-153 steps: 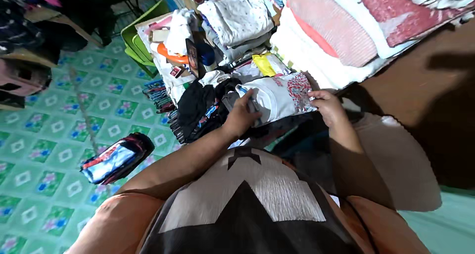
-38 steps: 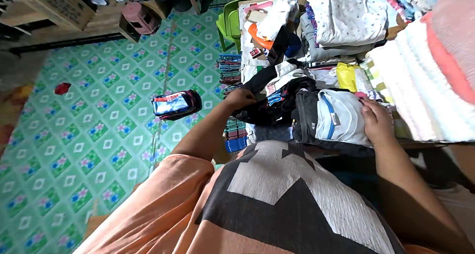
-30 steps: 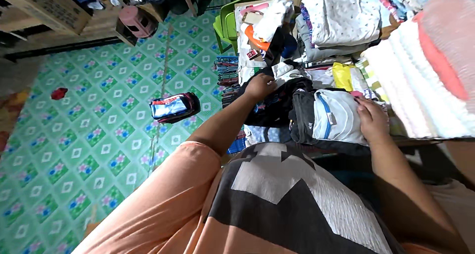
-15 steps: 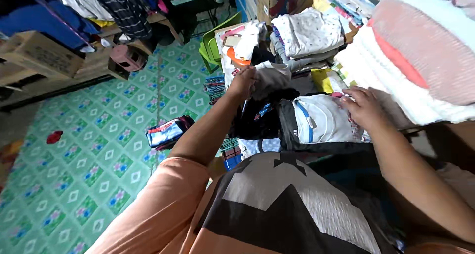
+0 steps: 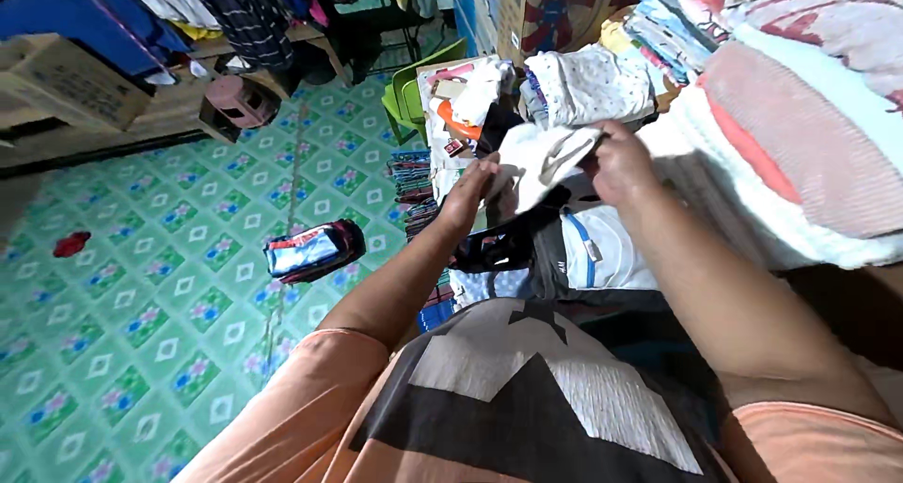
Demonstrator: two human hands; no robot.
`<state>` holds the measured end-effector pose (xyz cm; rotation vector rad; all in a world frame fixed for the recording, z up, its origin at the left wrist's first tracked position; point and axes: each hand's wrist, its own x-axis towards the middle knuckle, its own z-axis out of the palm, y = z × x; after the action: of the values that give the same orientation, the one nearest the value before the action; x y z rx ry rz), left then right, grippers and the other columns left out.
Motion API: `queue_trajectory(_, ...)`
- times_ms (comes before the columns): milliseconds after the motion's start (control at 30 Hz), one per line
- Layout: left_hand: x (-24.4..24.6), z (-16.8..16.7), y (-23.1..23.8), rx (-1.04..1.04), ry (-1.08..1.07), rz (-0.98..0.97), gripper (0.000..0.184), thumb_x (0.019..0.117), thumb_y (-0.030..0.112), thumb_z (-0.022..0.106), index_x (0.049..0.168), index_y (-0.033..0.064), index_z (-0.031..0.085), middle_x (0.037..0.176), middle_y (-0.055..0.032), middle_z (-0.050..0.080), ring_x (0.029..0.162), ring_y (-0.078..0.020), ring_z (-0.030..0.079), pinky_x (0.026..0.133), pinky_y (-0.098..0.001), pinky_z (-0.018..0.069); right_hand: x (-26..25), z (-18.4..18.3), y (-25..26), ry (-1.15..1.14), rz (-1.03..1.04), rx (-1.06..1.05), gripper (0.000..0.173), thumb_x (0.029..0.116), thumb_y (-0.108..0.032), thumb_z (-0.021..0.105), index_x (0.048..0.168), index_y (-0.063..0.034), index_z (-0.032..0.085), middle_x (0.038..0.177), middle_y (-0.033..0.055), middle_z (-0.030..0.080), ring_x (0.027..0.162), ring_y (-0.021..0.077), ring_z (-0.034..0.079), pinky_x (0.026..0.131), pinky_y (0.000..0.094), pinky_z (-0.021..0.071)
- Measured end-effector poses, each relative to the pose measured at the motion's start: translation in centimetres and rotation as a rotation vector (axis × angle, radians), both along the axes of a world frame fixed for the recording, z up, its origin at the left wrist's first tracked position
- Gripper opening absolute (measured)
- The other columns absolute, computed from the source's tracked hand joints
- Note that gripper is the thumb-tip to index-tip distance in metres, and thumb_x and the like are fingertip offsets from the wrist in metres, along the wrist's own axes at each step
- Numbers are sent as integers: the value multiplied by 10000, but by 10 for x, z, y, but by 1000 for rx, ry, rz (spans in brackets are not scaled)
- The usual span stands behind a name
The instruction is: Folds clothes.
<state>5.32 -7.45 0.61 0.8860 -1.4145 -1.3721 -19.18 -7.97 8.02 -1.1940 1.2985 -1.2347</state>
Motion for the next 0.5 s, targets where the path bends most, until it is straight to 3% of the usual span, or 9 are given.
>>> queue_trajectory(67, 14, -26, -4, 53, -129, 85, 551, 1101, 412, 340, 1476, 27, 462, 1536, -164, 446, 1386, -216, 476, 1140, -420, 427, 2, 33, 3, -103, 54, -156, 173, 1040, -70, 436, 1134, -69, 581, 965, 4, 666, 905, 110, 662, 844, 363, 580)
queue_trajectory(133, 27, -50, -2, 129, -308, 62, 578, 1107, 429, 329, 1525, 41, 426, 1569, -185, 423, 1435, -250, 438, 1176, -467, 383, 3, 65, 7, -157, 105, -295, 180, 1059, -79, 397, 1098, -120, 568, 956, -40, 663, 929, 96, 664, 868, 364, 582)
queue_trajectory(267, 36, -102, 4, 143, -622, -48, 631, 1086, 506, 354, 1555, 90, 433, 1663, -192, 278, 1538, -365, 260, 1236, -608, 224, 6, 118, 16, -238, 101, -507, 256, 1081, -92, 306, 1075, -136, 558, 952, -29, 688, 958, 109, 681, 893, 359, 587)
queue_trajectory(333, 36, -123, 4, 132, -733, -70, 685, 1053, 623, 332, 1556, 176, 458, 1685, -127, 263, 1549, -362, 236, 1230, -647, 203, 6, 139, 23, -240, 17, -559, 303, 1090, -97, 265, 1072, -114, 567, 951, -2, 690, 972, 118, 680, 906, 357, 584)
queue_trajectory(400, 35, -114, 8, 179, -819, -128, 678, 1062, 620, 297, 1576, 195, 425, 1701, -117, 218, 1559, -378, 193, 1223, -666, 171, 8, 158, 34, -160, -118, -564, 324, 1082, -62, 244, 1020, -131, 554, 882, -36, 678, 911, 62, 679, 850, 289, 591)
queue_trajectory(500, 35, -116, 9, 207, -859, -153, 694, 1078, 591, 273, 1578, 130, 409, 1692, -141, 234, 1568, -371, 173, 1246, -631, 137, 1, 181, 38, 21, -226, -606, 327, 1083, -22, 281, 927, -146, 540, 779, -82, 623, 814, -4, 641, 779, 204, 565)
